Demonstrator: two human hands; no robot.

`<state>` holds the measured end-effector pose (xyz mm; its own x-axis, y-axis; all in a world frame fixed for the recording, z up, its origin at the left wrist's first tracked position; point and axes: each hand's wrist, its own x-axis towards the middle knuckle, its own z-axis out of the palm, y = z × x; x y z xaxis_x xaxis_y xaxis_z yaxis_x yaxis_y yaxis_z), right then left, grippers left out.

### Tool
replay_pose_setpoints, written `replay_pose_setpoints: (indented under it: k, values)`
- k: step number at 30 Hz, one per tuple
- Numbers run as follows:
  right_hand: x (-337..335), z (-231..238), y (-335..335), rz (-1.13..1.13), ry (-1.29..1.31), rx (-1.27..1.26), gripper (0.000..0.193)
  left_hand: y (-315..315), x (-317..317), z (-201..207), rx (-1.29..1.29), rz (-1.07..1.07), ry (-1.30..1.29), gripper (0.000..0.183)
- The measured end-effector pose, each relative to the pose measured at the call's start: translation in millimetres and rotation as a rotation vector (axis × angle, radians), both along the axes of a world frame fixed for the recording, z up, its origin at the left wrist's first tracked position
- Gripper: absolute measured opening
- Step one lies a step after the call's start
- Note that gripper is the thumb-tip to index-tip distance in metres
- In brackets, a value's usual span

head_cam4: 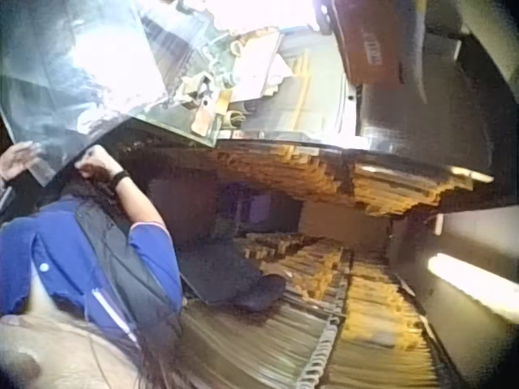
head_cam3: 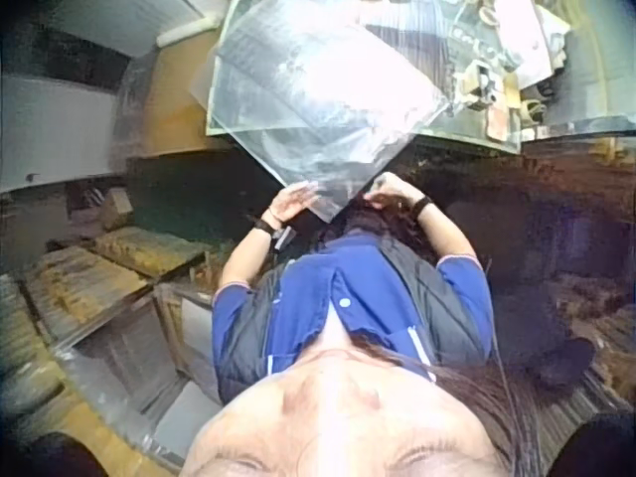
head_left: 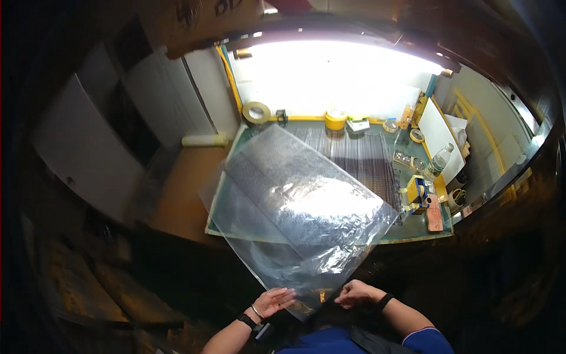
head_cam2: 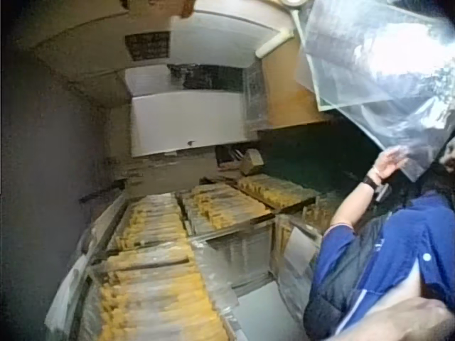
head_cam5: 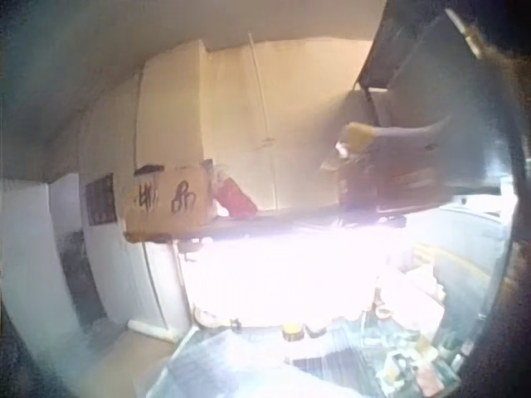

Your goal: Packaging a large printed film sheet into a plastic bag and sealing it with yellow adhesive tape.

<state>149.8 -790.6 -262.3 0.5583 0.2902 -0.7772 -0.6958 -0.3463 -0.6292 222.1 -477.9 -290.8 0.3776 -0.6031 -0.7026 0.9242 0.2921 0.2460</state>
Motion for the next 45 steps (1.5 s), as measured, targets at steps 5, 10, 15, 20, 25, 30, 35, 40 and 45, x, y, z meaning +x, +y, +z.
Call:
replay_pose_setpoints:
  k: [5,10,15,20,25,30,35,40,45]
  values:
    - [-40,20,-41,0.173,-0.54,-0.415,0.028,-18,-23,-2,0.188,-0.423,-0.002,0.029]
    - [9,94,-3,0.255,-1.065,-0.28,0.056,-19,-23,32,0.144,-0.547,-0.153,0.019]
    - [41,91,57,0.679,-1.388,-0.166,0.079,-45,-7,113,0.128,-0.42,-0.443,0.016]
    - [89,132,51,0.653,-1.377,-0.171,0.046,-41,17,159,0.081,-0.426,-0.62,0.022]
    - [172,183,39,0.465,-1.486,-0.269,0.033,7,44,170,0.261,-0.348,-0.843,0.023]
    - [250,294,37,0.617,-1.578,-0.71,0.01,99,96,104,0.383,-0.002,-0.763,0.019]
    - [300,412,31,0.279,-1.825,-0.835,0.014,162,181,66,0.475,0.171,-0.864,0.017]
    - [212,577,88,0.054,-2.245,-1.213,0.019,152,279,82,0.324,0.187,-0.999,0.041]
    - [177,670,75,-0.054,-2.046,-1.98,0.019,127,386,121,0.068,0.483,-1.129,0.092]
